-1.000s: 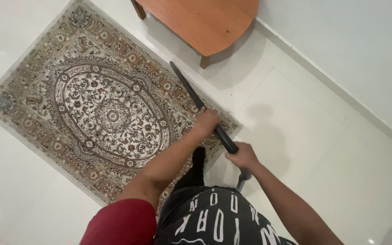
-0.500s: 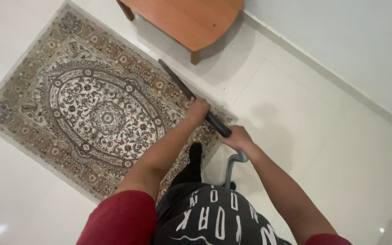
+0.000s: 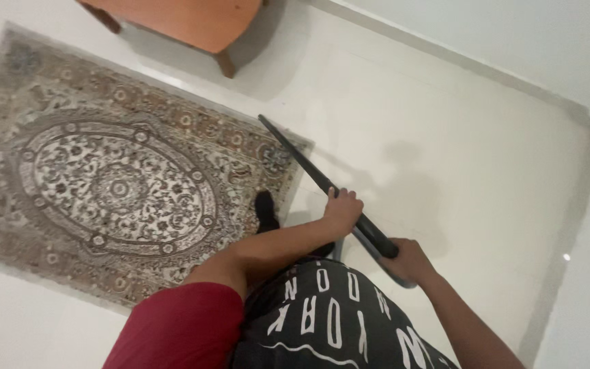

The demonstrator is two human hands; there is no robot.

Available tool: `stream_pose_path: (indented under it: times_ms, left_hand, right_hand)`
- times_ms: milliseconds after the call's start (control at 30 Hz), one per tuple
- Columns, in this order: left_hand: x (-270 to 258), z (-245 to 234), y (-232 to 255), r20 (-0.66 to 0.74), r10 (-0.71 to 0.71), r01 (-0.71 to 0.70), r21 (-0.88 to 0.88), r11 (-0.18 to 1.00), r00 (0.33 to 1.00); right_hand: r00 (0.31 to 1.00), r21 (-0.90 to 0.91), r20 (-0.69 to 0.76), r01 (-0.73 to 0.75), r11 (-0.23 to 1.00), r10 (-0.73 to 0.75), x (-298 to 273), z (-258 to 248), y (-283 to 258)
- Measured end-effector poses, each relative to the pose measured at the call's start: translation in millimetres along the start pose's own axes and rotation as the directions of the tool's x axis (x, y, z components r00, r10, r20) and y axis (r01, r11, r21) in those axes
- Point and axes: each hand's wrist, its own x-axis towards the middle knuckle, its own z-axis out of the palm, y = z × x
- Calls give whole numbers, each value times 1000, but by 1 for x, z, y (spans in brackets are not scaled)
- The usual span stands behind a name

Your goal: The person vacuums the tiled floor along the walls and the edge of a rug using a vacuum cleaner wand attachment.

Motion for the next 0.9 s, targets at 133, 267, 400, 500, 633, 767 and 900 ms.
stream_pose_path:
  times_ms: [133, 267, 400, 500, 633, 767, 900]
  left_hand:
    - [6, 25, 52, -28, 92, -91, 28, 995, 995]
    - [23, 61, 47, 26, 138, -141, 130, 981, 990]
    - [59, 79, -26, -161, 167, -127, 232, 964, 973]
    - [69, 71, -87, -233, 140, -78, 257, 963, 962]
    - [66, 60, -89, -308, 154, -69, 269, 961, 939]
    - [53, 86, -9, -107, 167, -130, 295, 947, 980]
    - [15, 113, 43, -71, 245, -214, 298, 930, 967]
  right_hand:
    - [996, 50, -27, -88, 995, 90, -39, 12, 54]
    - [996, 186, -78, -26, 982, 41, -29, 41, 73]
    - [965, 128, -185, 213, 969, -188, 12, 56, 36]
    - [978, 133, -150, 164, 977, -144, 55, 61, -9]
    - [986, 114, -137, 113, 987, -97, 63, 62, -8]
    - [971, 99, -183, 171, 980, -151, 14, 70, 56]
    - [993, 213, -99, -39, 976, 62, -52, 89, 89]
